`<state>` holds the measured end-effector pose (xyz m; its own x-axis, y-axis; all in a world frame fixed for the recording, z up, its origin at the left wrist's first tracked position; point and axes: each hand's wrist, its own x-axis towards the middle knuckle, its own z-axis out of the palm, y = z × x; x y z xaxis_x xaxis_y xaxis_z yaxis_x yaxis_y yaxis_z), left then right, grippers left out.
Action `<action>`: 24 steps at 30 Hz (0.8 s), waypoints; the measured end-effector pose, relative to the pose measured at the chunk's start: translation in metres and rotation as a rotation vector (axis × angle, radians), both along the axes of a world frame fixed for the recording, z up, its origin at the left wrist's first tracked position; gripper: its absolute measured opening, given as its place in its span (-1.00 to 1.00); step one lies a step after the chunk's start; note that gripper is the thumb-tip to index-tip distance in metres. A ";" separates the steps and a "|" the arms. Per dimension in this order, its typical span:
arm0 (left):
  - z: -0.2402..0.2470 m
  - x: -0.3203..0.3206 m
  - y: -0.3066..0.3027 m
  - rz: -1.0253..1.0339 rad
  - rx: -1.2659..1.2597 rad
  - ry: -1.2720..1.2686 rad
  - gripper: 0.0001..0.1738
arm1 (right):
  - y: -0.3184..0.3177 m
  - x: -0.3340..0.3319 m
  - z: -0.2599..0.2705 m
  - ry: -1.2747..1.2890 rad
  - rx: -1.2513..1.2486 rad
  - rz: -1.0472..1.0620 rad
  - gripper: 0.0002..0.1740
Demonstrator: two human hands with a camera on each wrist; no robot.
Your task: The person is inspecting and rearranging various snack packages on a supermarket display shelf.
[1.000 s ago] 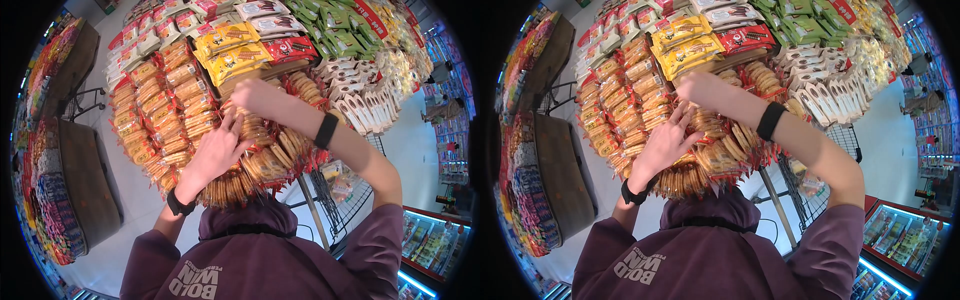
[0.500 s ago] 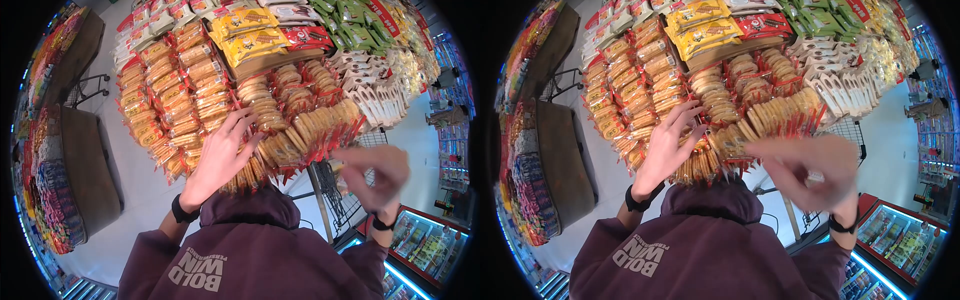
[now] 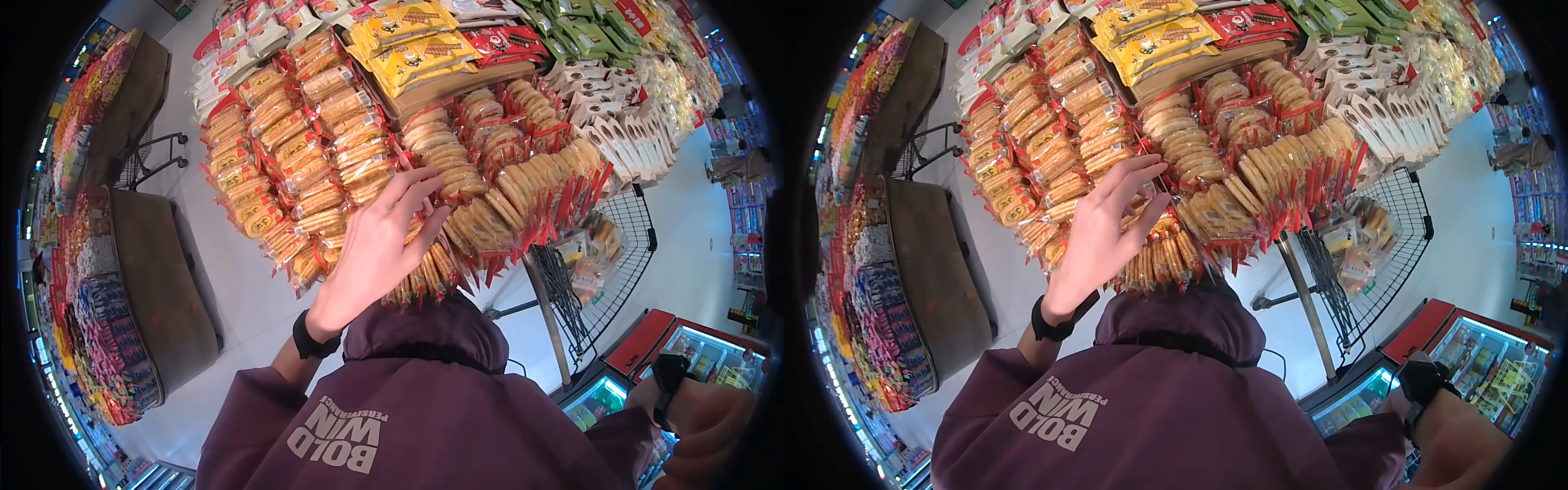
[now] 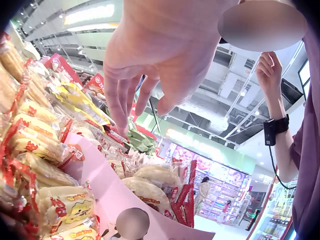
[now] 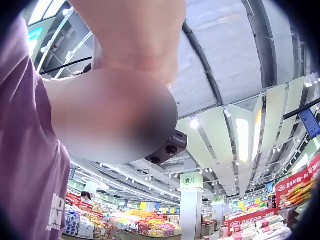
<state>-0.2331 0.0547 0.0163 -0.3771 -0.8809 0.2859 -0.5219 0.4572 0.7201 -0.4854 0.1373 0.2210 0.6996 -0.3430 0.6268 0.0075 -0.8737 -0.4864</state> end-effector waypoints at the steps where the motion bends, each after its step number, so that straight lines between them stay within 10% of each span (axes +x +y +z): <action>1: 0.000 0.001 0.001 0.005 -0.008 -0.002 -0.63 | 0.003 0.001 0.001 -0.006 0.000 0.009 -0.60; 10: -0.003 0.012 0.005 0.010 -0.006 0.024 -0.65 | 0.006 0.005 -0.007 -0.217 -0.048 0.121 -0.53; 16: -0.005 0.020 0.006 0.038 -0.039 -0.007 -0.61 | 0.039 0.004 -0.069 -0.092 -0.053 -0.959 -0.92; 24: -0.028 0.033 0.010 -0.067 -0.148 -0.104 -0.45 | 0.070 -0.055 -0.255 -0.503 0.669 -1.616 -0.83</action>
